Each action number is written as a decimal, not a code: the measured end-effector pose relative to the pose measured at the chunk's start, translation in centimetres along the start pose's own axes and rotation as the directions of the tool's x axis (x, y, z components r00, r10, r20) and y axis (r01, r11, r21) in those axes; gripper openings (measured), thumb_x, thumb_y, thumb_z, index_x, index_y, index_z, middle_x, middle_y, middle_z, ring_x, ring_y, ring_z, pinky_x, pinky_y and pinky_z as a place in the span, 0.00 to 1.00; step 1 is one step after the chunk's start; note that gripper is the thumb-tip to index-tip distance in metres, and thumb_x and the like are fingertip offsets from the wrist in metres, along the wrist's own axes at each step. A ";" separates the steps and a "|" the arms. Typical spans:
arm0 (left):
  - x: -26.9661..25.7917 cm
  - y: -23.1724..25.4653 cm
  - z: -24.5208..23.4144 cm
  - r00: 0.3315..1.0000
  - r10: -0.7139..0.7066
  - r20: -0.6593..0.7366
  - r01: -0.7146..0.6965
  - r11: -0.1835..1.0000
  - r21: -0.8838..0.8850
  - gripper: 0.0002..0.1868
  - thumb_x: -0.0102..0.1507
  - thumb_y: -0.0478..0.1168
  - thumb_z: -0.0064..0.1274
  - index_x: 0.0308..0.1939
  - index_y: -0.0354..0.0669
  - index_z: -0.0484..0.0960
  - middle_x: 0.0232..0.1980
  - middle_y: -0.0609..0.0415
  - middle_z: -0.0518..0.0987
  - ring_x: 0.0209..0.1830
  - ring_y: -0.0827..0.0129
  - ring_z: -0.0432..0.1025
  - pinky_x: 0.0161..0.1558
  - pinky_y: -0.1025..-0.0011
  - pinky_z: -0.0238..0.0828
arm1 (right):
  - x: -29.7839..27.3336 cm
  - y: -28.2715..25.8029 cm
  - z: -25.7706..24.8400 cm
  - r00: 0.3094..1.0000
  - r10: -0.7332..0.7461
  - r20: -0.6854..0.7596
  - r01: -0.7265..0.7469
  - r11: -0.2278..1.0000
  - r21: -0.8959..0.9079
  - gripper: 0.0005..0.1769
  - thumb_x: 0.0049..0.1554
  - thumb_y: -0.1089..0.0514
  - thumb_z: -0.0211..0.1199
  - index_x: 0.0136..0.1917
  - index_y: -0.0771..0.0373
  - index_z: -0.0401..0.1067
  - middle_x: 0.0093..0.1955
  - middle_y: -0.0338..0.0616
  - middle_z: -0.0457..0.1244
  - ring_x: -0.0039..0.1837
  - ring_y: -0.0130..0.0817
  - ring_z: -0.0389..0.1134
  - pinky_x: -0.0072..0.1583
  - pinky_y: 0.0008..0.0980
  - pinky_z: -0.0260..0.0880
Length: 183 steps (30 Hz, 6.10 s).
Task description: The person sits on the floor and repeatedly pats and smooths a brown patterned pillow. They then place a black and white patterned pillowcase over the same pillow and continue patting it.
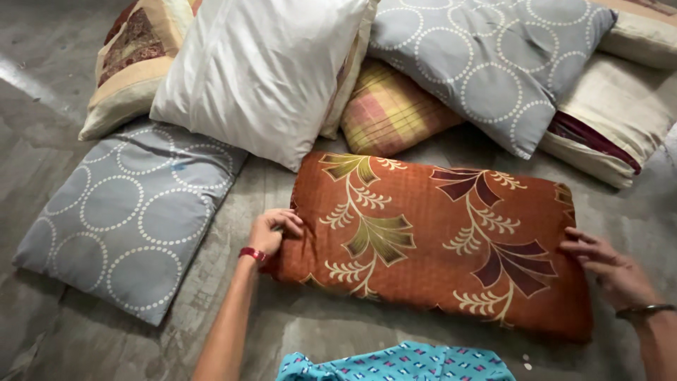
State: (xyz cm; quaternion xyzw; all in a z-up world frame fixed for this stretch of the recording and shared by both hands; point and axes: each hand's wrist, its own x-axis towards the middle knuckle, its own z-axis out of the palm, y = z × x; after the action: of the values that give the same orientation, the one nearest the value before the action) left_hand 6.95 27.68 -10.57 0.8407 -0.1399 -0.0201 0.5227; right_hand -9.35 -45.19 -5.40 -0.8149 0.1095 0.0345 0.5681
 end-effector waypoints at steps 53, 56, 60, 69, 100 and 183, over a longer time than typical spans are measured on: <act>6.2 15.9 17.1 0.919 0.393 0.027 -0.321 0.707 0.630 0.29 0.71 0.49 0.40 0.76 0.46 0.66 0.79 0.53 0.64 0.81 0.64 0.54 0.80 0.56 0.42 | 7.8 -15.8 30.7 0.805 -0.554 0.212 0.475 0.387 -0.790 0.36 0.67 0.41 0.40 0.82 0.61 0.53 0.84 0.47 0.45 0.84 0.43 0.39 0.79 0.52 0.34; 6.1 16.4 16.9 0.923 0.384 0.017 -0.313 0.726 0.613 0.28 0.71 0.49 0.42 0.75 0.46 0.67 0.78 0.53 0.65 0.80 0.64 0.56 0.80 0.57 0.43 | 10.1 -13.2 26.5 0.909 -0.406 0.094 0.302 0.487 -0.819 0.35 0.67 0.39 0.36 0.82 0.53 0.52 0.85 0.43 0.45 0.85 0.43 0.39 0.80 0.48 0.32; 6.0 17.0 16.7 0.922 0.386 0.008 -0.315 0.738 0.596 0.28 0.71 0.49 0.43 0.74 0.46 0.68 0.78 0.54 0.66 0.80 0.64 0.56 0.80 0.57 0.44 | 11.3 -9.1 16.5 0.975 -0.187 -0.122 -0.036 0.409 -0.912 0.36 0.67 0.33 0.33 0.82 0.50 0.50 0.85 0.43 0.44 0.84 0.44 0.41 0.79 0.51 0.33; 6.0 16.4 17.5 0.916 0.399 -0.034 -0.292 0.724 0.625 0.28 0.71 0.49 0.42 0.74 0.46 0.67 0.78 0.53 0.65 0.80 0.65 0.56 0.79 0.56 0.43 | 2.7 -3.3 4.3 0.883 0.110 -0.457 -0.410 0.655 -0.634 0.29 0.68 0.40 0.44 0.74 0.59 0.59 0.76 0.53 0.52 0.76 0.52 0.51 0.74 0.54 0.47; 5.4 16.2 19.7 0.948 0.309 -0.078 -0.176 0.711 0.681 0.31 0.70 0.51 0.39 0.75 0.42 0.62 0.80 0.51 0.60 0.81 0.62 0.51 0.78 0.54 0.39 | 2.1 -5.4 10.7 0.896 0.011 -0.444 -0.367 0.582 -0.726 0.40 0.69 0.32 0.36 0.86 0.52 0.44 0.84 0.61 0.40 0.86 0.52 0.36 0.79 0.60 0.34; 9.0 11.3 10.8 0.991 0.028 -0.127 0.071 0.702 0.709 0.34 0.70 0.65 0.35 0.78 0.60 0.62 0.81 0.55 0.59 0.84 0.62 0.47 0.81 0.56 0.34 | 3.0 -13.3 23.7 0.851 -0.518 -0.087 0.216 0.496 -0.841 0.30 0.70 0.45 0.43 0.82 0.54 0.59 0.85 0.44 0.51 0.86 0.45 0.45 0.83 0.52 0.35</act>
State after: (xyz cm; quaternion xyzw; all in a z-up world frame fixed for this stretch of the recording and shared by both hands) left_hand 11.18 11.27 -4.45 0.9783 -0.0931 0.0833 0.1653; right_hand -1.90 -19.11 -2.02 -0.9784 -0.0043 -0.1799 0.1020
